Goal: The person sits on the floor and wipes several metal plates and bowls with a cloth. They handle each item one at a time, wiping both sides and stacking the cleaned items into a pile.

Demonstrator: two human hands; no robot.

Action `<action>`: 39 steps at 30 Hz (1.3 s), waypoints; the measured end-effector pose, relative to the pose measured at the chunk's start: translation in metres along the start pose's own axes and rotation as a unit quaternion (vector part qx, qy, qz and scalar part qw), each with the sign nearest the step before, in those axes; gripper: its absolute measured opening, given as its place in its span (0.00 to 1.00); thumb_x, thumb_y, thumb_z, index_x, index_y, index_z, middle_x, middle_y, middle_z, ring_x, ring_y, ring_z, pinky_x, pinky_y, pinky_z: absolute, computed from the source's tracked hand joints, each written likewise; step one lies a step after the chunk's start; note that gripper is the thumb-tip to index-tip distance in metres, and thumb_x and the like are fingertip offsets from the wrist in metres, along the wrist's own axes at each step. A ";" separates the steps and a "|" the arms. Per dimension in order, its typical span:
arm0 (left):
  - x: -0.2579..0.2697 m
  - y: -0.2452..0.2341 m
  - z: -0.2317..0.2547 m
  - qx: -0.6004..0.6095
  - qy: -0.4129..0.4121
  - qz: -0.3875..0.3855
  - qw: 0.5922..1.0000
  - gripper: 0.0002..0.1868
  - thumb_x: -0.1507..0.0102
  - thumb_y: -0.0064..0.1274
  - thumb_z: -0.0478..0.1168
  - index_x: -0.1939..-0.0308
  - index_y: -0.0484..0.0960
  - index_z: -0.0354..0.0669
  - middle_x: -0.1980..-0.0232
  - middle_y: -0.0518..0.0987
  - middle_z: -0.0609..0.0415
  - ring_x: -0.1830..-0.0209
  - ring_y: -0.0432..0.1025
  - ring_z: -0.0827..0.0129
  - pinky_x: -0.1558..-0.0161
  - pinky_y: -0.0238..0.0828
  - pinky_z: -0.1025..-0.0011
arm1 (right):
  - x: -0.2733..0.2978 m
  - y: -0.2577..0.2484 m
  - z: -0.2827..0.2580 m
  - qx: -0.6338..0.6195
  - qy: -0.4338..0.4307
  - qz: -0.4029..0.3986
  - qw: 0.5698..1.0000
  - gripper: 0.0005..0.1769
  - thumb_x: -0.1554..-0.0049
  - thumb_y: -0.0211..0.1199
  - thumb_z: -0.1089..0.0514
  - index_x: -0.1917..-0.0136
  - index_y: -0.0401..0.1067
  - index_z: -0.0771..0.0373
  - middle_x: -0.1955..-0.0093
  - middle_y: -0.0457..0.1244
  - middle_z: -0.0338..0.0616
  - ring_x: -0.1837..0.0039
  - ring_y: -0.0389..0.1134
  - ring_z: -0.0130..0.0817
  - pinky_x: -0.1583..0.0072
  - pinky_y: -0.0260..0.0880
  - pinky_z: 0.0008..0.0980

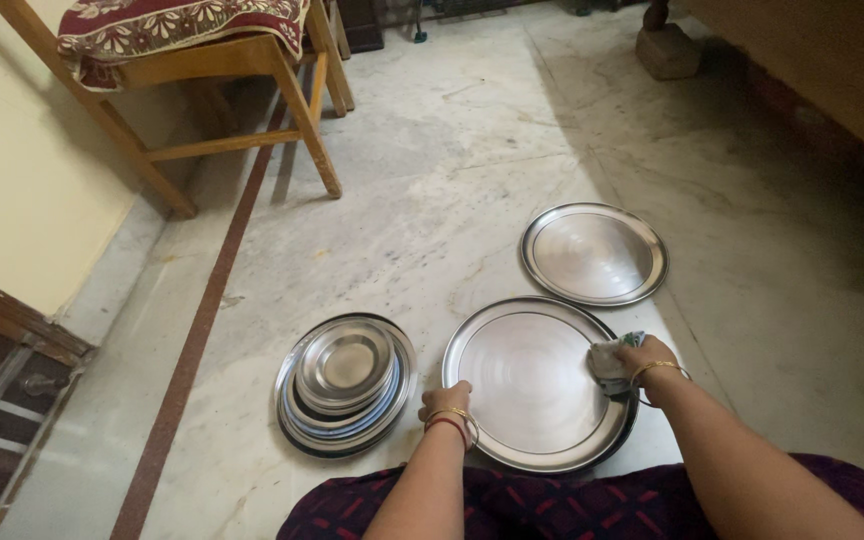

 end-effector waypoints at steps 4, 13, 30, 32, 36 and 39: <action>-0.030 0.008 -0.010 0.131 0.004 -0.031 0.991 0.37 0.44 0.64 0.43 0.35 0.70 0.31 0.36 0.74 0.35 0.43 0.75 0.48 0.41 0.74 0.55 | -0.003 0.002 0.007 -0.022 0.009 -0.016 1.000 0.16 0.45 0.64 0.57 0.51 0.77 0.75 0.58 0.71 0.58 0.60 0.73 0.46 0.57 0.73 0.44; -0.064 0.039 -0.011 0.330 0.132 -0.203 0.912 0.22 0.38 0.52 0.36 0.40 0.76 0.30 0.47 0.81 0.36 0.52 0.78 0.49 0.49 0.75 0.54 | -0.005 0.002 0.009 0.008 -0.015 0.016 1.000 0.21 0.47 0.66 0.52 0.50 0.79 0.75 0.58 0.71 0.57 0.60 0.72 0.44 0.55 0.71 0.42; 0.055 -0.014 0.052 0.552 0.141 -0.449 0.688 0.35 0.30 0.30 0.59 0.27 0.66 0.39 0.28 0.72 0.42 0.30 0.68 0.48 0.30 0.60 0.52 | 0.198 0.048 -0.116 0.422 -0.386 -0.129 0.810 0.46 0.37 0.50 0.40 0.16 0.33 0.54 0.13 0.27 0.51 0.14 0.25 0.44 0.21 0.31 0.49; 0.064 -0.022 0.057 0.561 0.152 -0.449 0.679 0.35 0.30 0.31 0.58 0.27 0.64 0.39 0.28 0.72 0.42 0.30 0.68 0.47 0.30 0.60 0.50 | 0.188 0.041 -0.119 0.447 -0.356 -0.086 0.816 0.46 0.36 0.46 0.37 0.17 0.30 0.56 0.14 0.24 0.53 0.14 0.21 0.47 0.20 0.30 0.49; 0.085 -0.037 0.063 0.533 0.156 -0.485 0.676 0.33 0.30 0.35 0.57 0.28 0.63 0.39 0.29 0.71 0.39 0.32 0.68 0.44 0.32 0.62 0.46 | 0.146 0.023 -0.132 0.425 -0.346 0.056 0.835 0.46 0.37 0.44 0.36 0.17 0.34 0.61 0.15 0.29 0.59 0.16 0.25 0.57 0.22 0.31 0.53; 0.097 -0.035 0.061 0.500 0.134 -0.444 0.732 0.29 0.32 0.39 0.53 0.31 0.66 0.44 0.32 0.74 0.40 0.34 0.71 0.45 0.34 0.67 0.45 | 0.118 0.017 -0.148 0.340 -0.337 0.144 0.866 0.45 0.37 0.45 0.37 0.19 0.40 0.66 0.16 0.32 0.63 0.15 0.27 0.60 0.21 0.30 0.54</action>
Point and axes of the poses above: each hand's wrist, its own x-axis away from the middle knuckle, its own y-axis out of the palm, z = x × y, the point moved 2 cm from there along -x, towards the middle knuckle
